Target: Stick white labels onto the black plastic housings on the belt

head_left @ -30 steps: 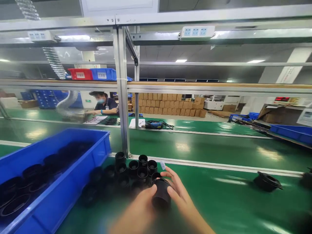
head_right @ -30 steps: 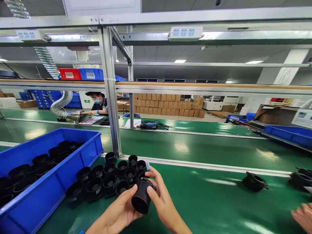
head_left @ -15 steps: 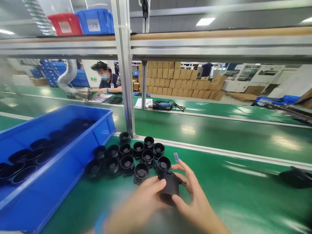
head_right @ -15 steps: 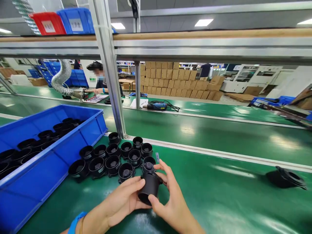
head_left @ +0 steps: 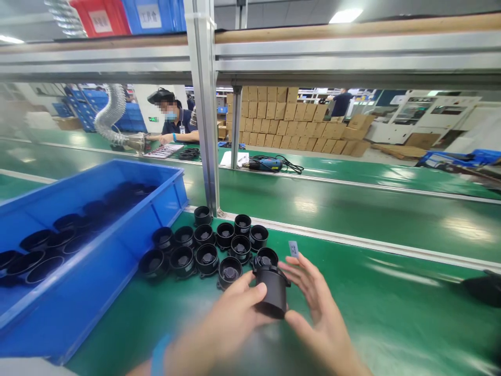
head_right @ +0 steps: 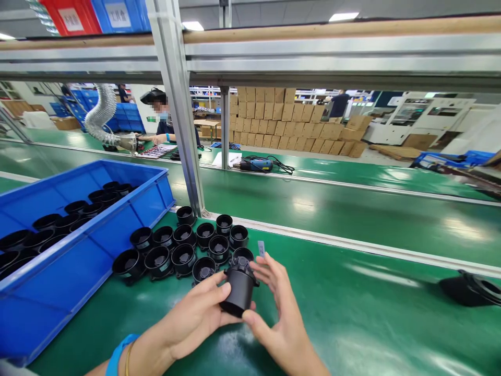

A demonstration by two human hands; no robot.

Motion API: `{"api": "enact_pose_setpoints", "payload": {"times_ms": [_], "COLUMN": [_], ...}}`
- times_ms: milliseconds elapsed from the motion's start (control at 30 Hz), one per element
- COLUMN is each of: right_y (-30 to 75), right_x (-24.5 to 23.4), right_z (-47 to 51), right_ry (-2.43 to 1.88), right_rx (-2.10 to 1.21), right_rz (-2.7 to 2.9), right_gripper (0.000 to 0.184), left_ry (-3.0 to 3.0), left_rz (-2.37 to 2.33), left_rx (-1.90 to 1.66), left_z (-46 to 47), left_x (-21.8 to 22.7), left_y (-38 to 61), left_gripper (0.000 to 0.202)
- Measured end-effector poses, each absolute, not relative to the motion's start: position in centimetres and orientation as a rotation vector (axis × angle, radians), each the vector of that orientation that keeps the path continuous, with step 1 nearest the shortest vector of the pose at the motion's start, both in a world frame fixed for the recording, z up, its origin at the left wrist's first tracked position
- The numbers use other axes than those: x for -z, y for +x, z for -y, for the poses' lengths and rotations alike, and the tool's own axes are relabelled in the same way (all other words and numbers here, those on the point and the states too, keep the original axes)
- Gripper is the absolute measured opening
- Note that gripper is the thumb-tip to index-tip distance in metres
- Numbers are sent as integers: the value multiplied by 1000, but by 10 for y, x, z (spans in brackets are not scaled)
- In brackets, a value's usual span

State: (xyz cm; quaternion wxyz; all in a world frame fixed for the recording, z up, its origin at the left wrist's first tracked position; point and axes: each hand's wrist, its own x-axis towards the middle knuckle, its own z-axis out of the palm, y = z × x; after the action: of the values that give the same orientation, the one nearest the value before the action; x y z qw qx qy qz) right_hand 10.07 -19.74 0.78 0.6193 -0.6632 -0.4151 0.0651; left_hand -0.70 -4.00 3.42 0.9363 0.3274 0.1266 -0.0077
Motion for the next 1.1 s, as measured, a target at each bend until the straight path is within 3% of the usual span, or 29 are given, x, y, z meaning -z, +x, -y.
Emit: {"api": "enact_pose_setpoints", "payload": {"times_ms": [100,200,467,733,933,1100], "right_y": [105,109,102,97,80,70], "right_x": [-16,-18,-24,-28,-40,-45], "right_z": [203,210,206,200,197,193], "right_ry": [-1494,-1511,-1658,-1556,-1591,-1603], "right_rx": [35,93,-235,-478,-454,-435], "right_rz": [758,570,504,410,395,366], "right_gripper": [35,16,30,37,33,31], "left_ry": [641,614,659,746,860,863], "left_rz": [-300,-303,-291,-247,-257,-259], "left_rx": [-57,-94,-123,-121,-154,-140], "left_z": [37,34,37,43,44,46], "left_x": [-34,-36,-39,-37,-33,-26], "left_y": [-4,-2,0,-2,-4,-5], "left_gripper": [62,55,37,55,88,87]}}
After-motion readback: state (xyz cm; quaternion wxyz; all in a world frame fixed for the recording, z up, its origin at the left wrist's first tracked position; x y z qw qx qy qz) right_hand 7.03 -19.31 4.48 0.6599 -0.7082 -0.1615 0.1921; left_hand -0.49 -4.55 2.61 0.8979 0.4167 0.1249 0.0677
